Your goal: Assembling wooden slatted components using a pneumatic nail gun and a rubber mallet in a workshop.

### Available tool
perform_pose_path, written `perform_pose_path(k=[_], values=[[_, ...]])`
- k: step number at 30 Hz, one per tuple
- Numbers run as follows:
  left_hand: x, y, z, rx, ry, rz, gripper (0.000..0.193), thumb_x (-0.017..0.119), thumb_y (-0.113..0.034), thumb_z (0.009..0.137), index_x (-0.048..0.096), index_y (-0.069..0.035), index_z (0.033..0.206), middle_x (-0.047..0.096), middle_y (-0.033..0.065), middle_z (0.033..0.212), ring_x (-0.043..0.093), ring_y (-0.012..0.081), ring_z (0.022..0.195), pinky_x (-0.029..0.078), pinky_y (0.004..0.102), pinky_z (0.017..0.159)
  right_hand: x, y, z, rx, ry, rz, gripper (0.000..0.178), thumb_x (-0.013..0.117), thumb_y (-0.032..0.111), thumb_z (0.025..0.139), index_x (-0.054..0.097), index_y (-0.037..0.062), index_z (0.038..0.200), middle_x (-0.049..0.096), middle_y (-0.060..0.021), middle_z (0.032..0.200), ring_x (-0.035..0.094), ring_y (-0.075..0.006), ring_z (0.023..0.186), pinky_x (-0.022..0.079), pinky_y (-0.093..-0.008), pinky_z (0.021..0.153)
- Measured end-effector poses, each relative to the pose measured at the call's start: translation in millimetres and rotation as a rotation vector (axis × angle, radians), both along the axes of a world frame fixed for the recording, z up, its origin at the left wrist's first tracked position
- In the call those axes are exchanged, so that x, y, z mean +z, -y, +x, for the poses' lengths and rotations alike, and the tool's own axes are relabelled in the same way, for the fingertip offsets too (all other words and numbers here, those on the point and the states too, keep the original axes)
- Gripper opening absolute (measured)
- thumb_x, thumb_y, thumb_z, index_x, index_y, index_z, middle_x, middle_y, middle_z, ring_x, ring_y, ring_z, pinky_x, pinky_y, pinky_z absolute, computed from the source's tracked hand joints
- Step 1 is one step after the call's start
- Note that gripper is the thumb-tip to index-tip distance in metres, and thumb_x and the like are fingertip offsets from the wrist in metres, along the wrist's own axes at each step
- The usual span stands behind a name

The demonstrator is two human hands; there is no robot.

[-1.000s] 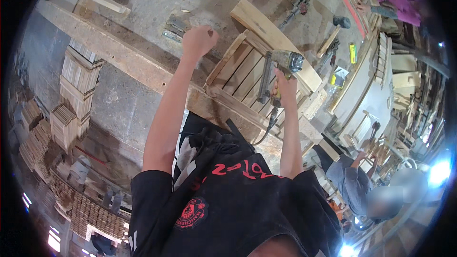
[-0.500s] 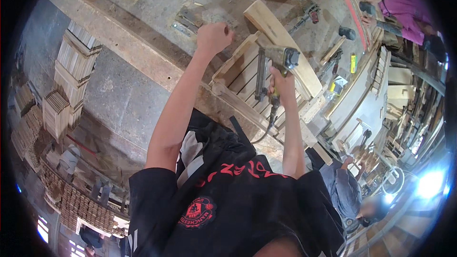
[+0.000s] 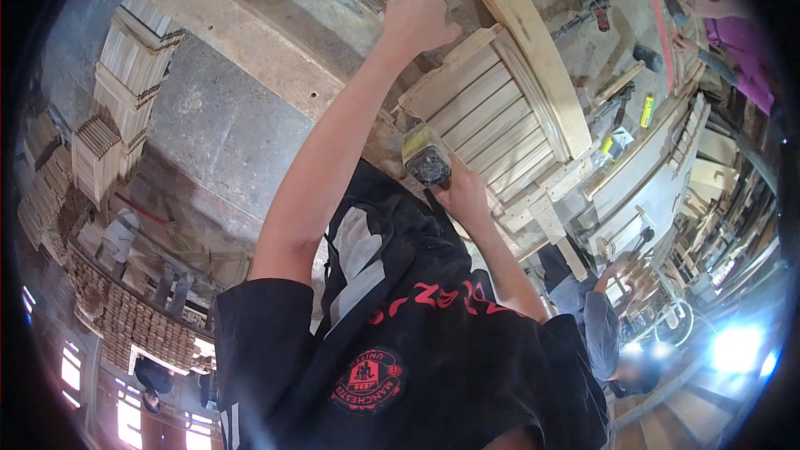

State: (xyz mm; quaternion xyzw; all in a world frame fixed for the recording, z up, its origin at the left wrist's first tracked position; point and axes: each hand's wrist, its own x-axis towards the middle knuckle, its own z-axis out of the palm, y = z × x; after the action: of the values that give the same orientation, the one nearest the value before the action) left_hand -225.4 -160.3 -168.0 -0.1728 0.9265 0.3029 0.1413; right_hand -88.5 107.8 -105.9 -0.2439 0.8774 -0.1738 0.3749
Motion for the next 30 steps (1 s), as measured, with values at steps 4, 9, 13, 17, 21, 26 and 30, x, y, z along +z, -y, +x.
perform_pose_path(k=[4,9,13,17,21,26,30], values=[[1,-1,0,0.013,-0.014,0.016,0.036,0.063,-0.045,0.075,0.073,-0.011,0.082,0.071,0.0118,0.079,0.069,0.0306,0.079,0.055,0.0419,0.072,5,5,2,-0.057,0.0,0.021,0.068,0.077,0.024,0.07,0.051,0.0,0.128,0.064,-0.0238,0.073,0.063,-0.045,0.073,0.049,-0.0517,0.063],[-1,-1,2,0.039,-0.041,0.031,0.037,0.062,-0.045,0.076,0.073,-0.011,0.084,0.071,0.0119,0.081,0.068,0.0314,0.08,0.054,0.0422,0.073,14,-20,20,-0.074,-0.032,0.033,0.069,0.077,0.024,0.07,0.05,0.0033,0.13,0.066,-0.0227,0.083,0.063,-0.0445,0.078,0.05,-0.0514,0.068],[5,-1,-1,0.049,-0.017,0.068,0.037,0.06,-0.046,0.079,0.073,-0.012,0.085,0.071,0.0119,0.082,0.068,0.0318,0.081,0.054,0.0422,0.074,5,-61,37,-0.142,0.018,0.145,0.072,0.078,0.024,0.07,0.049,0.0071,0.133,0.067,-0.0217,0.095,0.064,-0.0431,0.086,0.051,-0.0505,0.073],[4,-1,0,0.031,-0.026,0.049,0.037,0.059,-0.047,0.08,0.073,-0.013,0.086,0.071,0.0113,0.081,0.068,0.0319,0.081,0.053,0.0418,0.074,9,-72,35,-0.17,0.076,0.177,0.074,0.078,0.024,0.069,0.047,0.0081,0.135,0.068,-0.0226,0.095,0.065,-0.043,0.085,0.052,-0.0509,0.073],[0,-1,1,0.059,-0.006,0.017,0.038,0.059,-0.047,0.08,0.073,-0.014,0.09,0.071,0.0098,0.079,0.068,0.031,0.08,0.053,0.0407,0.074,9,-72,35,-0.161,0.06,0.189,0.072,0.077,0.026,0.071,0.047,0.0089,0.135,0.068,-0.0229,0.091,0.065,-0.0431,0.081,0.053,-0.052,0.07],[-1,-3,1,0.059,0.012,0.023,0.039,0.057,-0.048,0.082,0.073,-0.015,0.096,0.07,0.0087,0.078,0.068,0.0298,0.08,0.052,0.0405,0.075,16,-74,31,-0.165,0.085,0.212,0.067,0.076,0.029,0.074,0.049,0.0081,0.132,0.068,-0.0225,0.089,0.066,-0.0423,0.081,0.053,-0.0522,0.07],[-3,-4,-1,0.048,-0.057,-0.007,0.041,0.057,-0.048,0.084,0.073,-0.013,0.099,0.071,0.0082,0.079,0.068,0.0285,0.081,0.051,0.041,0.076,18,-83,36,-0.184,0.049,0.202,0.063,0.076,0.029,0.074,0.051,0.0073,0.128,0.069,-0.0217,0.088,0.066,-0.0423,0.08,0.053,-0.0519,0.071]])
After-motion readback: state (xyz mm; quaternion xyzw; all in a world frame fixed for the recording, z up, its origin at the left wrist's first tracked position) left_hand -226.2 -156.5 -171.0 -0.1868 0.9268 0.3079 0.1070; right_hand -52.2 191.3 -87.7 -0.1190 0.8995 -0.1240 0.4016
